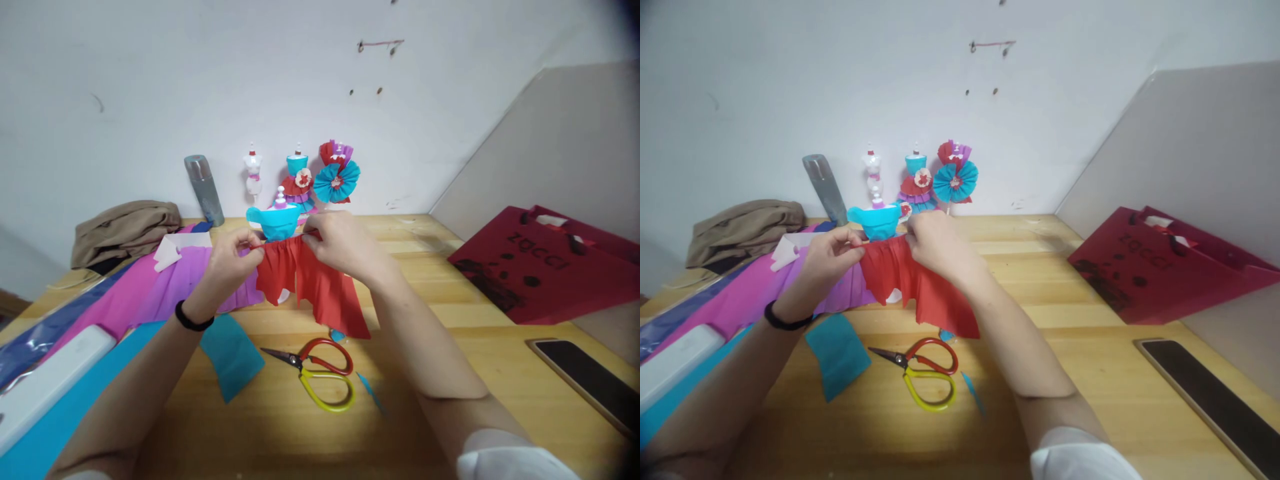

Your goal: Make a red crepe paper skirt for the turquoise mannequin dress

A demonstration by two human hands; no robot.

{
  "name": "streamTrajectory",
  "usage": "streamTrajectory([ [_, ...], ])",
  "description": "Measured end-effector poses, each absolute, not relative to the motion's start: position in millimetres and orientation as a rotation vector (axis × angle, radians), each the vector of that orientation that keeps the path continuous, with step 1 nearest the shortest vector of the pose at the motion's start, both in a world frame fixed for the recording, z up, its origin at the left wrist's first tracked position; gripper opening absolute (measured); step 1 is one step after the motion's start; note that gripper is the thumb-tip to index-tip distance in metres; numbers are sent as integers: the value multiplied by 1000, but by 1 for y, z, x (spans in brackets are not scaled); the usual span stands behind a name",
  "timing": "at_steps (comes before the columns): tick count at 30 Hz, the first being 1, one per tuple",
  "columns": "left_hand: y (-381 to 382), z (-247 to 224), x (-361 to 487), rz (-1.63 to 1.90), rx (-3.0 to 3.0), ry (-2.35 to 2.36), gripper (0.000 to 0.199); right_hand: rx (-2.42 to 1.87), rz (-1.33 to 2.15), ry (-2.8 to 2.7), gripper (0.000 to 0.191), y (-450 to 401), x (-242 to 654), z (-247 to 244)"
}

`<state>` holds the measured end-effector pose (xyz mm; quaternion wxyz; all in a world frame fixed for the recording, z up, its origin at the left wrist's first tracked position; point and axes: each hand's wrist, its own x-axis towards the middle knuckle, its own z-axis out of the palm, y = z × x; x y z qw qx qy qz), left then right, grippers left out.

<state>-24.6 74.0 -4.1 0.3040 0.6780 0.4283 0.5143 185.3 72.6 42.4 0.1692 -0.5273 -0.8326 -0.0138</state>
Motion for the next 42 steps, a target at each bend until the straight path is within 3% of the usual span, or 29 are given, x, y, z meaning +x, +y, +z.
streamTrajectory([
  [42, 104, -11, -22, 1376, 1660, 1017, 11, -1326, 25, -2252, 17, 100, 183, 22],
])
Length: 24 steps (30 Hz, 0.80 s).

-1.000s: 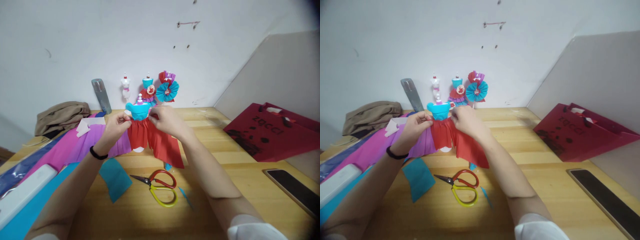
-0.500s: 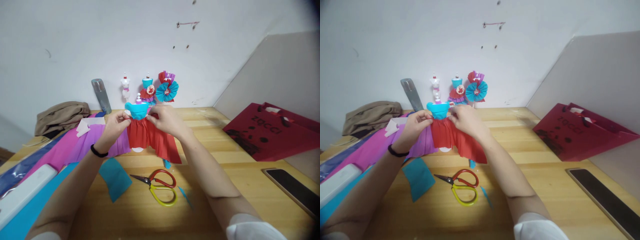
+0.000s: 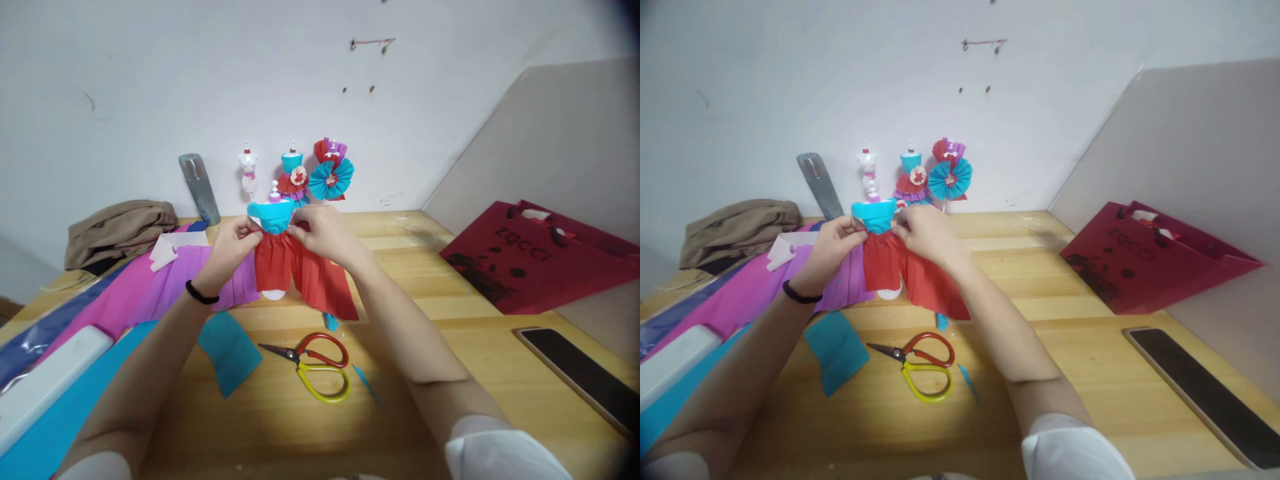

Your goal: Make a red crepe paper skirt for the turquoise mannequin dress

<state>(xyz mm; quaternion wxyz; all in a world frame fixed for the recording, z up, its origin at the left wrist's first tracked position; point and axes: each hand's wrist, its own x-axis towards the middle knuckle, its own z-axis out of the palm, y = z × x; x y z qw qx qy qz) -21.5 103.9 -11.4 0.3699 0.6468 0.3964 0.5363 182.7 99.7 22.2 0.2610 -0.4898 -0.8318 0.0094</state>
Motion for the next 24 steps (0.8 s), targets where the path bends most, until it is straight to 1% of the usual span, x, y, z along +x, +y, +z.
streamTrajectory([
  [5, 104, -13, -24, 1363, 1679, 991, 12, -1312, 32, -2243, 20, 101, 184, 20],
  [17, 108, -17, -24, 1379, 1651, 941, 10, -1331, 31, -2258, 19, 99, 182, 21],
  [24, 111, -20, -20, 1365, 1629, 881, 13, -1347, 24, -2276, 19, 97, 182, 23],
])
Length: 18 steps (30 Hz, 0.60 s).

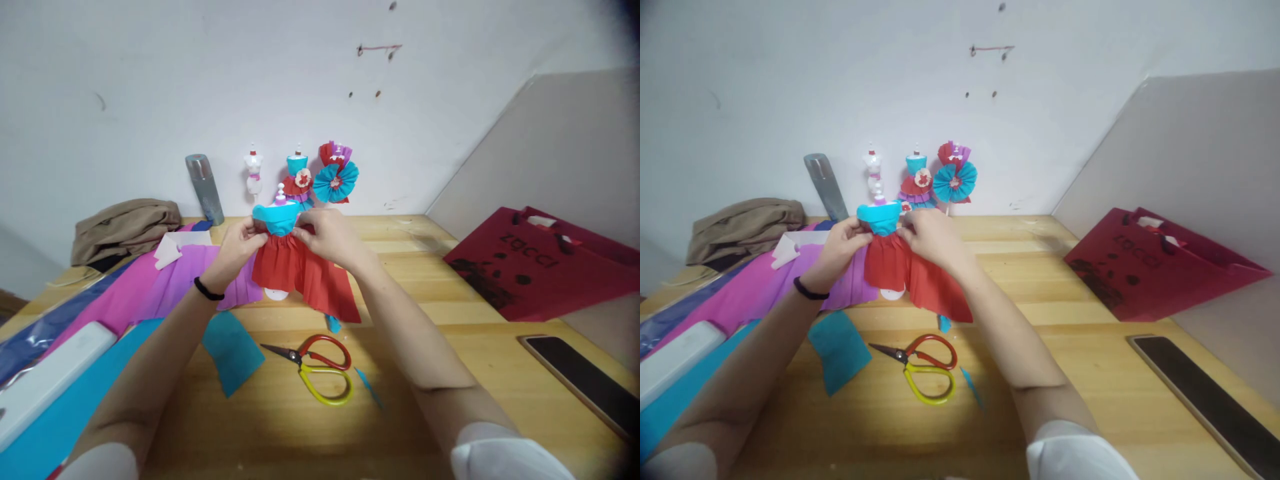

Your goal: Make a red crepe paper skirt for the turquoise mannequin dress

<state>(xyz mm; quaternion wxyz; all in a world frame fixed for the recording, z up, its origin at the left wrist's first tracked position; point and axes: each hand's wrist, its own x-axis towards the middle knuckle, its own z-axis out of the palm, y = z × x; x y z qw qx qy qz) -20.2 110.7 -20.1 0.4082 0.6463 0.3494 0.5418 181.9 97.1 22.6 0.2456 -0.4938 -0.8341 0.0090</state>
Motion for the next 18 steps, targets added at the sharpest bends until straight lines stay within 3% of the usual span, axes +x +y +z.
streamTrajectory([
  [12, 106, -24, -18, 1406, 1589, 848, 24, -1362, 6, -2276, 20, 97, 182, 21],
  [18, 105, -26, -16, 1497, 1590, 950, 20, -1366, -5, -2259, 19, 96, 182, 21],
])
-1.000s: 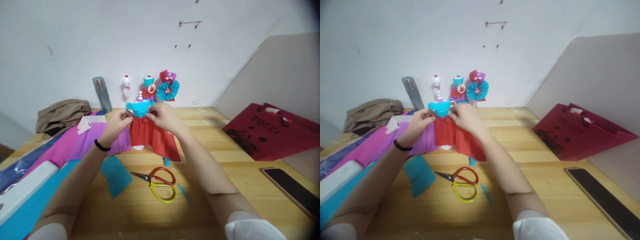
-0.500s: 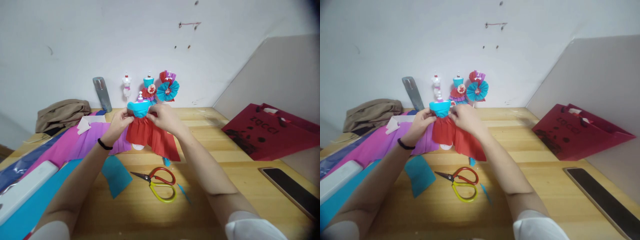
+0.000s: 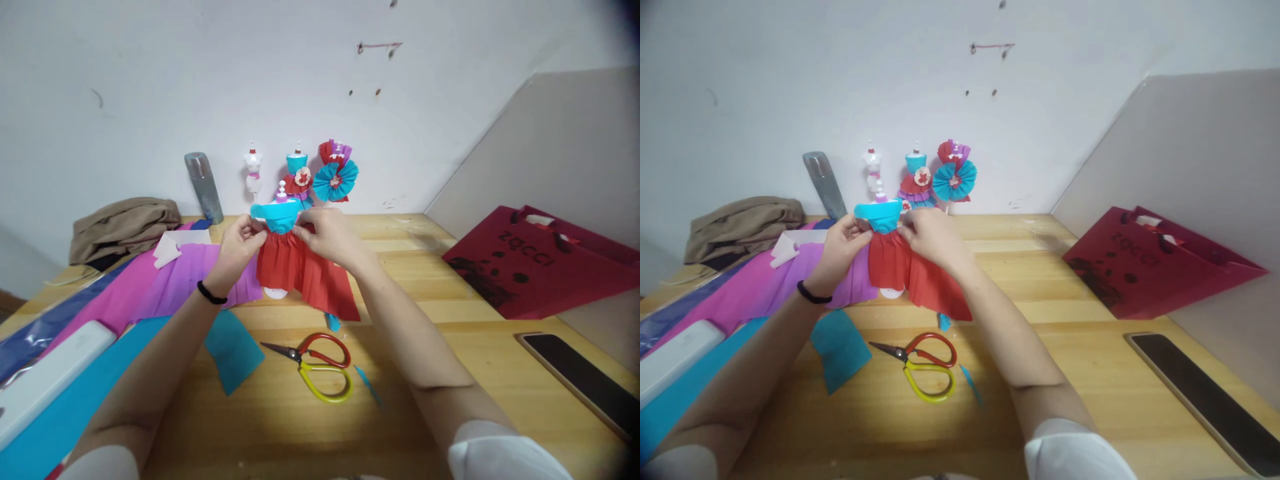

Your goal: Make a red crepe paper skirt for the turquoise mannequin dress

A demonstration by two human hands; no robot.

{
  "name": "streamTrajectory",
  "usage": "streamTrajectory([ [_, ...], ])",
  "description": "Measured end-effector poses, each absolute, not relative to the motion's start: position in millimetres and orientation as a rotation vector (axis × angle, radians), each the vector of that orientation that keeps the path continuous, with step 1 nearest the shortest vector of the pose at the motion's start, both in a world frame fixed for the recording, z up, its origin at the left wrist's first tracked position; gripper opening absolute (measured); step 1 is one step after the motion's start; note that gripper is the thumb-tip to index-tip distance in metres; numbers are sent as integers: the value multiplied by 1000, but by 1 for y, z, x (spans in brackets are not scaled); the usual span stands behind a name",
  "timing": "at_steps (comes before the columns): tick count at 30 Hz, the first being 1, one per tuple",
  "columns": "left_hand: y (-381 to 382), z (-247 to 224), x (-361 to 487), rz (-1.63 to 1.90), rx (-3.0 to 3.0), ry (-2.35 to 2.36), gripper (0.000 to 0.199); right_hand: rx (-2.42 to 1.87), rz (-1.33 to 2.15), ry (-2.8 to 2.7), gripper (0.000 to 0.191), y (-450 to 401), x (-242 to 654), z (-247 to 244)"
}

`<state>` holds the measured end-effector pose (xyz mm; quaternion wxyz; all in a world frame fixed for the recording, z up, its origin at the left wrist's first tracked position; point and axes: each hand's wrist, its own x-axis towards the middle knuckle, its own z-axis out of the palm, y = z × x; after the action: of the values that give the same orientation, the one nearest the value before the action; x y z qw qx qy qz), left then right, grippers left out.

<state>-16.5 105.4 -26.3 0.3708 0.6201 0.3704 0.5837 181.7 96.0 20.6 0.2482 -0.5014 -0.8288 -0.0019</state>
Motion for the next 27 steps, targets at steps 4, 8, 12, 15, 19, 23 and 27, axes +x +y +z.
streamTrajectory([
  [4, 106, -31, -17, 1592, 1562, 979, 26, -1369, -16, -2255, 20, 96, 182, 19],
  [8, 102, -31, -17, 1597, 1606, 998, 18, -1385, -6, -2251, 19, 95, 182, 19],
  [12, 97, -27, -16, 1546, 1671, 983, 11, -1395, 1, -2253, 19, 93, 181, 21],
  [15, 94, -23, -14, 1542, 1746, 983, 11, -1404, 6, -2254, 19, 92, 180, 22],
  [19, 89, -20, -14, 1479, 1788, 1003, 17, -1407, 0, -2251, 19, 92, 181, 21],
  [23, 84, -23, -10, 1423, 1749, 936, 20, -1391, -1, -2242, 18, 93, 181, 19],
  [27, 86, -32, -3, 1425, 1652, 938, 24, -1409, -5, -2231, 19, 92, 181, 19],
])
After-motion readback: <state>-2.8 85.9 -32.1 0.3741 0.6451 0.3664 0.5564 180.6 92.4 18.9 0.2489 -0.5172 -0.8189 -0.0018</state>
